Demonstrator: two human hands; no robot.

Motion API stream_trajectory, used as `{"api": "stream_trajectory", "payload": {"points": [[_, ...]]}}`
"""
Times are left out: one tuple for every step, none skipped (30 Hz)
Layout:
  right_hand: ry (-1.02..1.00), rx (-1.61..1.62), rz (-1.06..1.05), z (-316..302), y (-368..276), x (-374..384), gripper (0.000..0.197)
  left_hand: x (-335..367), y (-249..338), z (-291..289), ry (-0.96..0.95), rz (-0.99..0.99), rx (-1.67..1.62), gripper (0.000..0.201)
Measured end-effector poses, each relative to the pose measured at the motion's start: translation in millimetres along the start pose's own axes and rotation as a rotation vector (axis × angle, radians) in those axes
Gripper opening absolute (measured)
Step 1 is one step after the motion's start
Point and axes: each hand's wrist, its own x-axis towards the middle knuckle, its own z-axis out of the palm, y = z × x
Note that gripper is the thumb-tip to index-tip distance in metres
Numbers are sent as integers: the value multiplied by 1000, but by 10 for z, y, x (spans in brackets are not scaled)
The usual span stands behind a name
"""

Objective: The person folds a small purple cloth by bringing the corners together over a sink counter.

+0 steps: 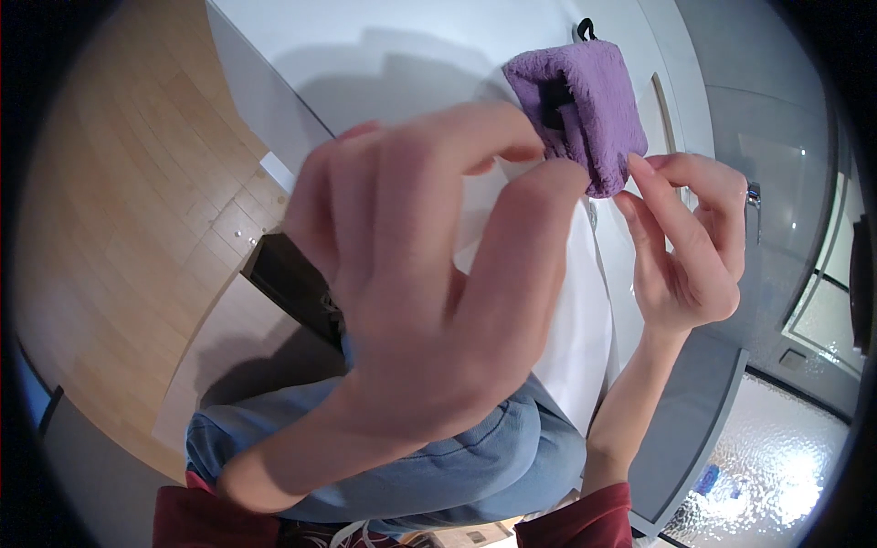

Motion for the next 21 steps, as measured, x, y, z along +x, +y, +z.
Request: {"api": "stream_trajectory", "payload": {"points": [[12, 7, 5, -12, 19, 14, 39, 26, 28, -14, -12, 8, 2, 32], [17, 6, -2, -27, 33, 22, 39, 49, 54, -27, -23, 16, 5, 32], [15, 9, -9, -4, 28, 47, 39, 60, 48, -57, -53, 17, 49, 29], [14, 11, -16, 14, 23, 69, 40, 58, 53, -75, -66, 16, 75, 28], [-4, 13, -22, 27, 18, 88, 40, 58, 62, -93, -80, 16, 101, 27], [-21, 5, -20, 7, 19, 73, 40, 22, 102, -44, -110, -14, 101, 25], [-39, -3, -17, -16, 19, 56, 40, 6, 108, -3, -118, -25, 100, 25], [-52, -43, -42, -51, 16, 49, 39, -6, 115, 37, -126, -36, 100, 24], [-51, -53, -58, -45, 0, 69, 39, 13, 118, 24, -129, -44, 119, 24], [-49, -65, -75, -38, -12, 92, 39, 60, 119, 0, -123, -70, 154, 26], [-28, -68, -89, -23, -18, 114, 39, 126, 149, -46, -118, -83, 174, 27], [-23, -72, -94, -11, -15, 104, 39, 176, 177, -70, -117, -99, 186, 28], [-16, -77, -98, -16, -2, 95, 39, 287, 250, -111, -181, -87, 232, 30], [-23, -58, -92, -25, 20, 76, 39, 313, 275, -109, -214, -80, 254, 31], [-26, -49, -90, -28, 34, 70, 39, 342, 293, -123, -244, -74, 277, 33], [-28, -39, -90, -31, 50, 65, 39, 345, 290, -116, -238, -63, 263, 32], [-30, -34, -87, -38, 66, 55, 40, 342, 291, -110, -235, -57, 255, 32], [-30, -28, -86, -28, 62, 61, 41, 340, 288, -116, -231, -51, 251, 32], [-29, -23, -86, -19, 60, 68, 41, 332, 284, -120, -222, -52, 244, 31], [-22, -24, -85, -1, 48, 79, 42, 330, 279, -119, -218, -52, 242, 30], [-22, -27, -83, -6, 45, 69, 42, 314, 281, -102, -216, -53, 234, 29]]}}
